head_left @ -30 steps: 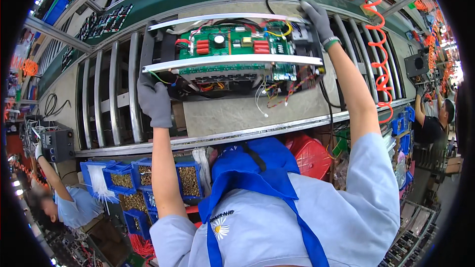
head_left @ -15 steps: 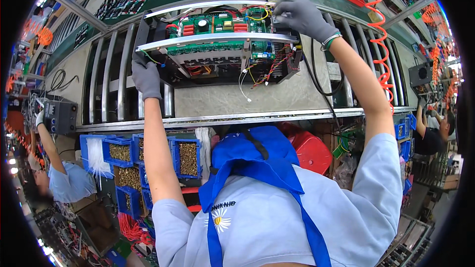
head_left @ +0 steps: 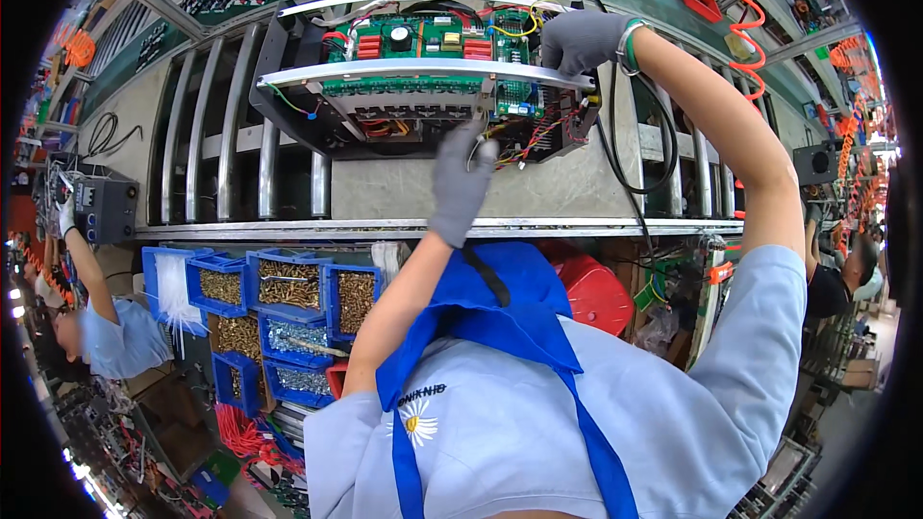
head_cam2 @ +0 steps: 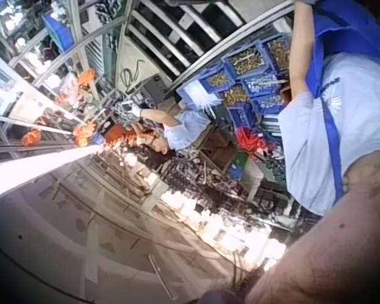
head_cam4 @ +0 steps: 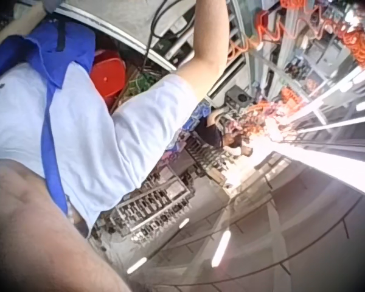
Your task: The person places small electronic components into a bag, then moves to a workbench to assemble a larger electronic device. They connect various wires to a circuit board, secure components, and adjust the device's position on the assembly line.
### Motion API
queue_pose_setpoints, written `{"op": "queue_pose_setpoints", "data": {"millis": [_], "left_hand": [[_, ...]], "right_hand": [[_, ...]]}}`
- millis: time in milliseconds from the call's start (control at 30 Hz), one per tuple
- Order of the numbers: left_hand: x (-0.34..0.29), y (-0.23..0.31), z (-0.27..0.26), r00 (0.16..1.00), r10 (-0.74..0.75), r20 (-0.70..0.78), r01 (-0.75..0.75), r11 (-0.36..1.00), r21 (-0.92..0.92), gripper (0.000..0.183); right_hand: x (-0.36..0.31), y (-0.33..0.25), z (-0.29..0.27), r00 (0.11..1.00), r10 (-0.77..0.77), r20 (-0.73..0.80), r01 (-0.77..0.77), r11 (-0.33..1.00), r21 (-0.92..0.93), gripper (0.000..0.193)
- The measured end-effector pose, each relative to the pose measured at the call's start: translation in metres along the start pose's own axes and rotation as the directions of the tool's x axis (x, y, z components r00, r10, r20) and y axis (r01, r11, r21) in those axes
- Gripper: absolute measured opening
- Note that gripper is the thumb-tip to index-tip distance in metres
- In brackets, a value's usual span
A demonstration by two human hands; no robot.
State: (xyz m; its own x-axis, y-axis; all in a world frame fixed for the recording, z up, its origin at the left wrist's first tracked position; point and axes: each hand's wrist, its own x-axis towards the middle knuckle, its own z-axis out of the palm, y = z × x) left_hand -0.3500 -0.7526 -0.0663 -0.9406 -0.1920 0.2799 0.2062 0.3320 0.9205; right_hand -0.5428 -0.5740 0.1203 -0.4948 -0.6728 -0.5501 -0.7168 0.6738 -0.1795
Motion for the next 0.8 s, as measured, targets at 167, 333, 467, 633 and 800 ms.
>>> {"op": "queue_pose_setpoints", "data": {"millis": [167, 333, 467, 633, 800], "left_hand": [[0.017, 0.011, 0.046, 0.847, -0.322, 0.423, 0.506, 0.734, -0.453, 0.030], [0.026, 0.013, 0.071, 0.814, -0.493, 0.307, 0.578, 0.639, -0.507, 0.028], [0.026, 0.011, 0.073, 0.753, -0.473, 0.458, 0.638, 0.353, -0.684, 0.026], [0.022, 0.018, 0.060, 0.695, -0.381, 0.609, 0.718, 0.415, -0.559, 0.028], [0.018, 0.010, 0.066, 0.960, -0.192, 0.202, 0.217, 0.970, -0.113, 0.024]], "right_hand": [[0.028, 0.008, -0.001, 0.936, 0.126, 0.328, -0.150, 0.987, 0.050, 0.035], [0.035, 0.007, -0.005, 0.896, 0.121, 0.428, -0.154, 0.987, 0.043, 0.030], [0.030, -0.017, -0.013, 0.898, 0.258, 0.356, -0.233, 0.966, -0.112, 0.033], [0.045, -0.009, -0.002, 0.878, 0.285, 0.384, -0.182, 0.942, -0.282, 0.029], [0.038, -0.006, 0.011, 0.937, 0.213, 0.277, -0.138, 0.954, -0.267, 0.033]]}}
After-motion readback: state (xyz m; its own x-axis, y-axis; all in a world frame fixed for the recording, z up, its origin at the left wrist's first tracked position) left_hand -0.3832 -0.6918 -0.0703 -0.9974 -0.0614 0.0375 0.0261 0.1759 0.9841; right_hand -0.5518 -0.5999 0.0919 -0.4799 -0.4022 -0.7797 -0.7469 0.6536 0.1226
